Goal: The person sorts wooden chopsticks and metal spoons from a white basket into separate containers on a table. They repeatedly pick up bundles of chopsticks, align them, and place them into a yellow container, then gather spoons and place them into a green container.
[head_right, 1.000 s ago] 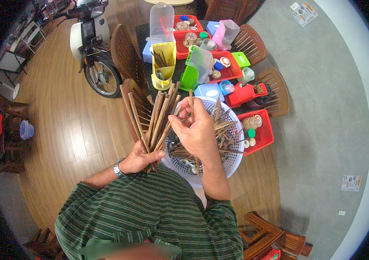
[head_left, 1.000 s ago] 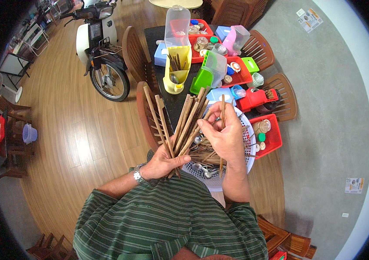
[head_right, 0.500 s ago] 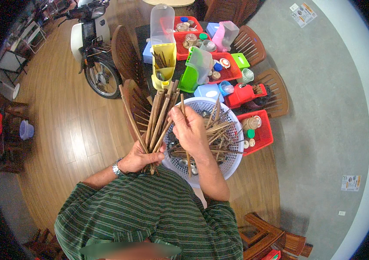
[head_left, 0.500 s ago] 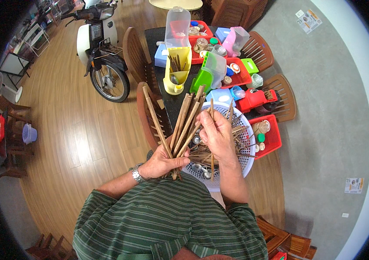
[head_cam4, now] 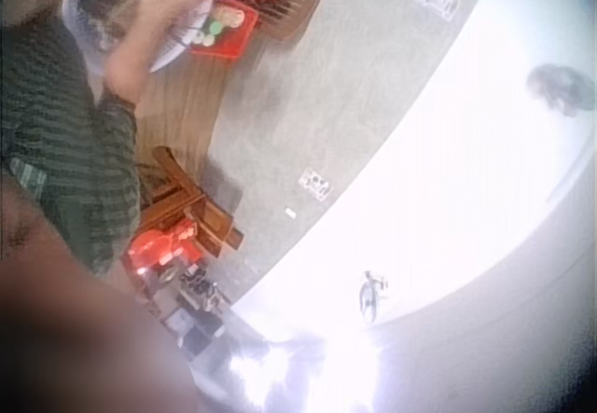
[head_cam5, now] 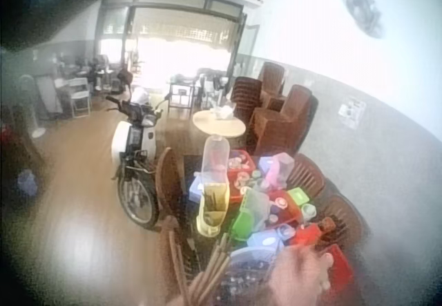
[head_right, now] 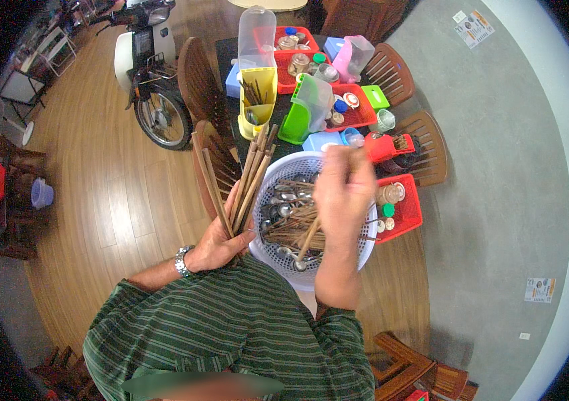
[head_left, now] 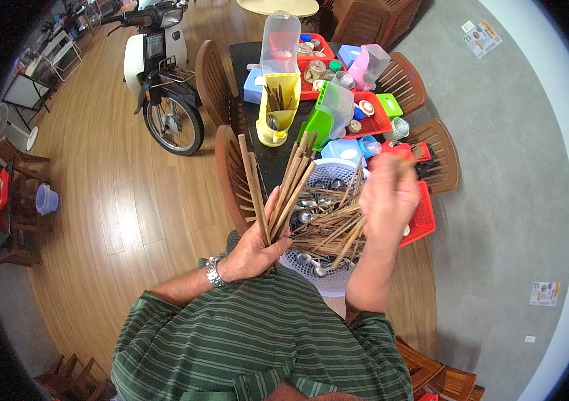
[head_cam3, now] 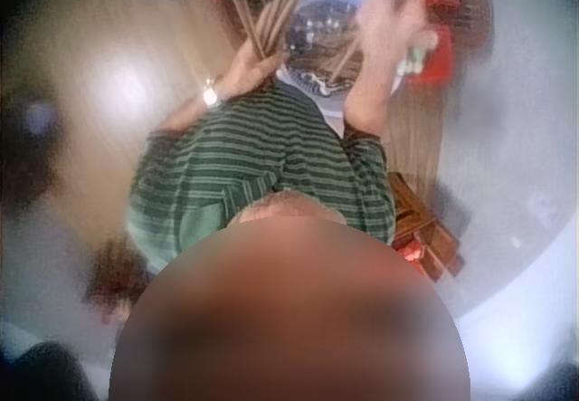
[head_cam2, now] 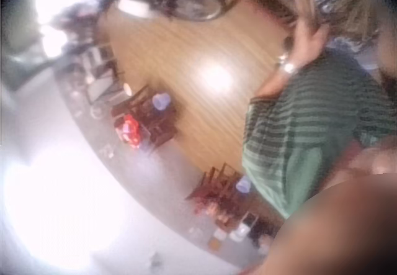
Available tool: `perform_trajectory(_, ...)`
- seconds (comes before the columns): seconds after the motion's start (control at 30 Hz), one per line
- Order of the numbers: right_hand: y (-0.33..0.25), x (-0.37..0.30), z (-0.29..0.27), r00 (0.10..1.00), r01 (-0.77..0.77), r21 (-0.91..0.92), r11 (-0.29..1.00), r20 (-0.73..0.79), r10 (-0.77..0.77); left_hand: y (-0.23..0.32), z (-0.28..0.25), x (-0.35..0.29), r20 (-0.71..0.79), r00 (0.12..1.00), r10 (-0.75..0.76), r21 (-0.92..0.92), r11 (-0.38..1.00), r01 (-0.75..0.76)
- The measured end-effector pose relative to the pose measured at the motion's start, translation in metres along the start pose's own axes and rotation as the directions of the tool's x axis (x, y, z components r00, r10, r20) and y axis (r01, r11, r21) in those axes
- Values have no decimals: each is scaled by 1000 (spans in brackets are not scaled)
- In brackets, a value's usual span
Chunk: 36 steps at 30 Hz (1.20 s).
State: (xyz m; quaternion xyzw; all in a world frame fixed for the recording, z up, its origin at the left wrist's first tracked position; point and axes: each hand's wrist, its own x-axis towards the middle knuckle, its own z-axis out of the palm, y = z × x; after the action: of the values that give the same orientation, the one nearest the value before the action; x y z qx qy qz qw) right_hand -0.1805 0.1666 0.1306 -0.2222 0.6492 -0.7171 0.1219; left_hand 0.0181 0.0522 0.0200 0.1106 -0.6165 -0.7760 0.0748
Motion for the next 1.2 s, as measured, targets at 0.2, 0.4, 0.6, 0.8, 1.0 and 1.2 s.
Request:
perform_trajectory(0.2,29,-20,41,958,-60,-225,972,262,119,-3,8,5,-13,988,155,64,986,-154)
perform_trajectory(0.4,29,-14,22,970,-105,-169,980,198,138,-4,0,1,19,999,-43,-121,992,45)
perform_trajectory(0.6,26,5,8,835,521,216,826,-330,-440,-5,-6,5,5,987,-162,-377,914,152)
perform_trajectory(0.8,54,-31,40,656,755,201,625,-269,-705,4,-6,14,24,971,-238,-705,684,185)
perform_trajectory(1.0,86,-77,42,396,877,13,481,549,-736,8,-12,22,17,965,-261,-707,680,196)
perform_trajectory(1.2,106,-85,32,519,833,-257,490,669,-532,12,-35,28,-109,975,-193,-643,762,79)
